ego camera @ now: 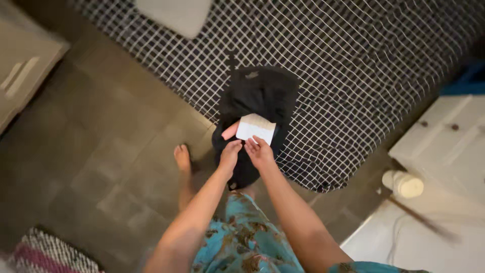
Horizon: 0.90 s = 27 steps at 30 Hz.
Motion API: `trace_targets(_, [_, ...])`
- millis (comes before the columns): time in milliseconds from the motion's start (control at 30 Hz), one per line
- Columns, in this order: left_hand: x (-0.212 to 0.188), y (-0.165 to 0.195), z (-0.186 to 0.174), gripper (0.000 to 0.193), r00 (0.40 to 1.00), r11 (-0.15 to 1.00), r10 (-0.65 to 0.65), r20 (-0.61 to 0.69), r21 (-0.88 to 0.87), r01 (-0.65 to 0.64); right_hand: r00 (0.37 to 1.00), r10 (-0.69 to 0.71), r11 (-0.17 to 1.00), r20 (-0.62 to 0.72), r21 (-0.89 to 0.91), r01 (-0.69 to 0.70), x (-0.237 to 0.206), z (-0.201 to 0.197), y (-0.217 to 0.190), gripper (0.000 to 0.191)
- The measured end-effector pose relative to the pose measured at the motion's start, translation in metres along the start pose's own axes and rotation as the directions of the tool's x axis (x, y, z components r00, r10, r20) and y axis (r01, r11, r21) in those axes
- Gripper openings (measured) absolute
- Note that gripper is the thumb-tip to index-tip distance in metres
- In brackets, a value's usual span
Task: The person takes items out of a black backpack on the bed, including a bottle, a small white case, a pouch, and a notebook, and places them into a bedside drawer. They then carry a gray zippered pouch to a wardrobe and place it on a shelf.
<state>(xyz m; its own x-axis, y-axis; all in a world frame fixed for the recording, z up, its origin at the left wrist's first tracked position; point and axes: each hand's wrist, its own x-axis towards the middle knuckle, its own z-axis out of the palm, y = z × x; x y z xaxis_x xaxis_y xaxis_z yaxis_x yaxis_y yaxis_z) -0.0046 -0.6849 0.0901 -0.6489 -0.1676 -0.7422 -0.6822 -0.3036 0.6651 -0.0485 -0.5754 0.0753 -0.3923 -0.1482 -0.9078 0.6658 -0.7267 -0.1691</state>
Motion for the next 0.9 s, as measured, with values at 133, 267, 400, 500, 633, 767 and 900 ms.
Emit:
trace_targets(133, [0.05,-0.008,-0.002,0.041,0.994,0.969,-0.076,0.076,0.242,0.055,0.939,0.064,0.992,-0.337,0.124,-0.023,0.026,-0.001,0.001,0.054])
trace_targets(267, [0.086,-0.015,-0.003,0.044,0.972,0.903,-0.13,0.196,0.429,0.034,0.935,-0.033,0.985,-0.352,0.149,0.091,0.051,-0.005,0.004,0.042])
trace_targets(400, [0.098,-0.022,-0.009,0.045,0.955,0.917,-0.169,0.242,0.394,0.062,0.91,-0.198,0.931,-0.364,0.22,0.291,0.063,-0.009,0.015,0.034])
trace_targets(500, [0.093,-0.029,-0.01,0.046,0.956,0.931,-0.132,0.26,0.363,0.03,0.832,-0.448,0.873,-0.327,0.04,0.486,0.052,-0.018,0.029,0.029])
trace_targets(633, [0.077,-0.033,-0.008,0.041,0.981,0.973,0.024,0.193,0.221,-0.068,0.739,-0.605,0.793,-0.296,-0.144,0.591,0.004,-0.051,0.052,0.034])
trace_targets(767, [0.047,-0.026,-0.021,0.031,0.908,0.948,-0.308,0.284,0.017,0.317,0.768,-0.584,0.811,-0.262,-0.165,0.561,-0.078,-0.097,0.077,0.04])
trace_targets(900, [0.012,0.004,-0.053,0.031,0.821,0.907,-0.356,0.446,-0.046,0.418,0.809,-0.572,0.8,-0.14,-0.315,0.511,-0.119,-0.105,0.066,0.041])
